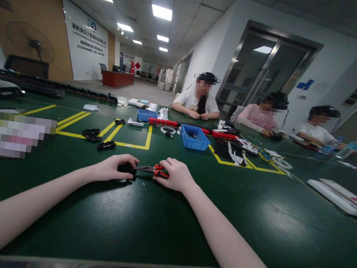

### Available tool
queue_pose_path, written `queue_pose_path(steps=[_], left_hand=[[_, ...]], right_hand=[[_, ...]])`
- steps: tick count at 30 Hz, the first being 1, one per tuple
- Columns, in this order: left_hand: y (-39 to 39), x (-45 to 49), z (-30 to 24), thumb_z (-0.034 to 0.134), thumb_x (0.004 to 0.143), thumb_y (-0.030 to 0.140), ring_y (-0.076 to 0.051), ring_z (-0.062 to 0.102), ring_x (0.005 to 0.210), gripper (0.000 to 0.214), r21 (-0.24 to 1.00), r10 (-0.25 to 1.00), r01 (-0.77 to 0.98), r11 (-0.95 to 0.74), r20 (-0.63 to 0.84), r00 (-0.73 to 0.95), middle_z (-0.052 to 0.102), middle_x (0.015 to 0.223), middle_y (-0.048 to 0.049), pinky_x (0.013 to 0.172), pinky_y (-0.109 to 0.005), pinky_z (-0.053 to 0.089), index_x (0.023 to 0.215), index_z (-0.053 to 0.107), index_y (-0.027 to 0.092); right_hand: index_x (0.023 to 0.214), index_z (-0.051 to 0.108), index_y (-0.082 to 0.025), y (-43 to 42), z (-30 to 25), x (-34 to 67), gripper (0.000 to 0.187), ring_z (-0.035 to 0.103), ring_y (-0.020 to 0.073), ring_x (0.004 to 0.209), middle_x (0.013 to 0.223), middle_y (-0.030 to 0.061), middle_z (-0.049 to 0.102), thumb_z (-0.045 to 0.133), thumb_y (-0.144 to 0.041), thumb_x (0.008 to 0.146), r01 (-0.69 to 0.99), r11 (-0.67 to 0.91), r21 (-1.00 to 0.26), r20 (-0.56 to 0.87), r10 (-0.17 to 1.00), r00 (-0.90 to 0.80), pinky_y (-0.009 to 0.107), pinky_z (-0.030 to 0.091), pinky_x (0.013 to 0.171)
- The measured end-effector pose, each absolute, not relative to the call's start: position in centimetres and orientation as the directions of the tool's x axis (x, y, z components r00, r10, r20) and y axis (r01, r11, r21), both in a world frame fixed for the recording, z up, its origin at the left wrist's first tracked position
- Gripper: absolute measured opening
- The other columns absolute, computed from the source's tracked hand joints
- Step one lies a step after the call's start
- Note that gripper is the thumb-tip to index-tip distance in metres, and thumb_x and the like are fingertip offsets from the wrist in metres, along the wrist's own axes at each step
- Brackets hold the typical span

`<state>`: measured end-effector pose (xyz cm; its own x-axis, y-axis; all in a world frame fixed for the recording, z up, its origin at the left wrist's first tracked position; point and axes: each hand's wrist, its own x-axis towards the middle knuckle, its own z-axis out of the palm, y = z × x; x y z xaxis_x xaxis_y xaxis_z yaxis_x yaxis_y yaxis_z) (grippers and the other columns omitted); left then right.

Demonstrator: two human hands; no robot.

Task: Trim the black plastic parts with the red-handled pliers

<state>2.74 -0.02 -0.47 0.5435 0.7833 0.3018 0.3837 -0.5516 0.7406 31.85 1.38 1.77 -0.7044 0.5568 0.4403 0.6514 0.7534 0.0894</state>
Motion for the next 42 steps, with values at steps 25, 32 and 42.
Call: queue_pose_path(steps=[25,32,42], left_hand=[[-0.1,2.6,0.4,0.068,0.084,0.043,-0.026,0.059,0.117,0.043,0.541,0.706,0.492,-0.682,0.314,0.634,0.061,0.127,-0.0104,0.103,-0.040,0.046,0.120,0.061,0.020],[-0.3,2.2,0.8,0.064,0.088,0.037,-0.025,0.058,0.118,0.042,0.548,0.692,0.480,-0.685,0.283,0.664,0.060,0.128,-0.0093,0.105,-0.038,0.044,0.126,0.058,0.021],[-0.4,2.1,0.9,0.065,0.086,0.049,-0.025,0.062,0.106,0.042,0.535,0.715,0.513,-0.671,0.284,0.639,0.062,0.117,-0.0079,0.094,-0.036,0.048,0.119,0.063,0.022]], right_hand=[[0.103,0.059,-0.019,1.5,2.1,31.8,0.039,0.060,0.0211,0.081,0.095,0.0089,0.064,0.064,-0.051,0.082,0.667,0.737,0.109,0.422,0.573,-0.702,0.032,0.046,0.071],[0.103,0.059,-0.020,1.4,2.0,31.9,0.039,0.060,0.0209,0.081,0.096,0.0087,0.064,0.065,-0.051,0.081,0.660,0.742,0.118,0.432,0.560,-0.707,0.032,0.046,0.071],[0.107,0.062,-0.019,1.5,1.9,32.1,0.043,0.060,0.0241,0.087,0.102,0.0119,0.066,0.062,-0.054,0.083,0.681,0.717,0.149,0.506,0.536,-0.675,0.037,0.043,0.075]])
